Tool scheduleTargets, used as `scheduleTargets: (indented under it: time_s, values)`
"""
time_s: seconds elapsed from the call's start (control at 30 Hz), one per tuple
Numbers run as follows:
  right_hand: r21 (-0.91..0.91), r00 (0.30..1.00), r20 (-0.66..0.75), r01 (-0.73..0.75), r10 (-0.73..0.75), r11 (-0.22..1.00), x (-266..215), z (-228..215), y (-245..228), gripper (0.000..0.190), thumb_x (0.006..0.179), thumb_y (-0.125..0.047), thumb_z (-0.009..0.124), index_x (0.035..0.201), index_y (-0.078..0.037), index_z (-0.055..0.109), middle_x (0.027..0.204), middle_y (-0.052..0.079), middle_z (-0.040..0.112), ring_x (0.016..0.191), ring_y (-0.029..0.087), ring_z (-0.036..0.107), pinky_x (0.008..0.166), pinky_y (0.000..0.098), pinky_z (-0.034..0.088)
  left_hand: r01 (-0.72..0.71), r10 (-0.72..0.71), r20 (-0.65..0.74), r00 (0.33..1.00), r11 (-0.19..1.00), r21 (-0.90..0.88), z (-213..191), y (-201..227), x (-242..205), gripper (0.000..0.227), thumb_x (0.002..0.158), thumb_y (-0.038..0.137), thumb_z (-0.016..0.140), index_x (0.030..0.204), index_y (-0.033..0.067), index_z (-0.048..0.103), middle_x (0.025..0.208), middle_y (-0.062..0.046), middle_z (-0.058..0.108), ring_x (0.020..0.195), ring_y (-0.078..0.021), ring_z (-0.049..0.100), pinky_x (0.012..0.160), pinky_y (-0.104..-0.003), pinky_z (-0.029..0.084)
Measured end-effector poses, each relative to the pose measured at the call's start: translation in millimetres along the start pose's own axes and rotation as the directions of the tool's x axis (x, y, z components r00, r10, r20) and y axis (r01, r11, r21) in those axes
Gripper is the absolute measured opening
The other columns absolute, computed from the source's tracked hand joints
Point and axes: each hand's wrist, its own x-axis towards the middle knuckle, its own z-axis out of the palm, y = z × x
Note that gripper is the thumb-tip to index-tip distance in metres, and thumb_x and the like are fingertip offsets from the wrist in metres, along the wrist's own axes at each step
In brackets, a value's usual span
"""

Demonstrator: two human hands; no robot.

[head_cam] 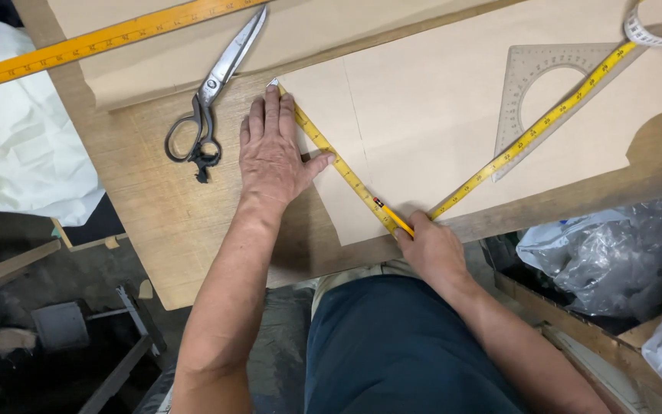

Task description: The person measures and marks a large sheet of beige paper on a wooden workbench using a flexible measuring tape, a pencil, and a set square. They draw straight lines and curved sections to create a pattern, occasionally adjusting the tools and paper.

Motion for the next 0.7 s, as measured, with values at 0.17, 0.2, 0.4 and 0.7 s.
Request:
scheduleTargets:
  time_s: [0.17, 0.2, 0.4, 0.7]
  values:
    - [0.048, 1.000, 0.014, 0.008, -0.009, 0.999, -10.9, -3.9, -9.2, 0.039, 0.096, -0.043, 0.061, 0.121, -0.015, 0.071, 0.110, 0.028, 0.073, 0.117, 0.046, 0.066, 0.093, 0.0517, 0.055, -0.003, 0.003, 0.010, 1.000, 1.000, -0.003, -2.3, -2.8, 0.5, 0.117, 0.080, 0.081, 0.065, 0.162, 0.0073, 0.025, 0.171, -0.016, 0.016, 0.154, -0.0348, 0.019, 0.125, -0.049, 0.017]
    - [0.049, 1.000, 0.015, 0.007, -0.008, 0.999, -15.4, -6.6, -12.9, 0.039, 0.096, -0.043, 0.061, 0.121, -0.015, 0.071, 0.110, 0.028, 0.073, 0.117, 0.046, 0.066, 0.093, 0.0517, 0.055, -0.004, 0.004, 0.012, 1.000, 1.000, -0.002, -2.9, -2.7, 0.3, 0.117, 0.080, 0.081, 0.065, 0.162, 0.0073, 0.025, 0.171, -0.016, 0.016, 0.154, -0.0348, 0.019, 0.125, -0.049, 0.017]
    - [0.103, 1.000, -0.009, 0.022, -0.022, 0.994, -21.9, -6.0, -17.9, 0.038, 0.098, -0.036, 0.061, 0.121, -0.007, 0.070, 0.105, 0.030, 0.073, 0.109, 0.045, 0.071, 0.086, 0.0494, 0.057, -0.008, 0.009, 0.053, 0.999, 1.000, -0.010, -7.0, -0.2, -1.0, 0.121, 0.080, 0.083, 0.064, 0.163, 0.0056, 0.022, 0.171, -0.018, 0.011, 0.155, -0.0360, 0.015, 0.126, -0.051, 0.016]
    - [0.055, 0.980, -0.097, 0.182, -0.176, 0.982, -27.8, 9.7, 20.2, 0.034, 0.103, -0.038, 0.056, 0.107, -0.009, 0.073, 0.089, 0.024, 0.075, 0.094, 0.042, 0.074, 0.074, 0.0494, 0.058, -0.007, 0.005, 0.092, 0.996, 1.000, 0.019, -9.2, 4.3, -0.7, 0.134, 0.073, 0.088, 0.066, 0.164, 0.0014, 0.016, 0.171, -0.022, 0.005, 0.155, -0.0396, 0.009, 0.126, -0.055, 0.013]
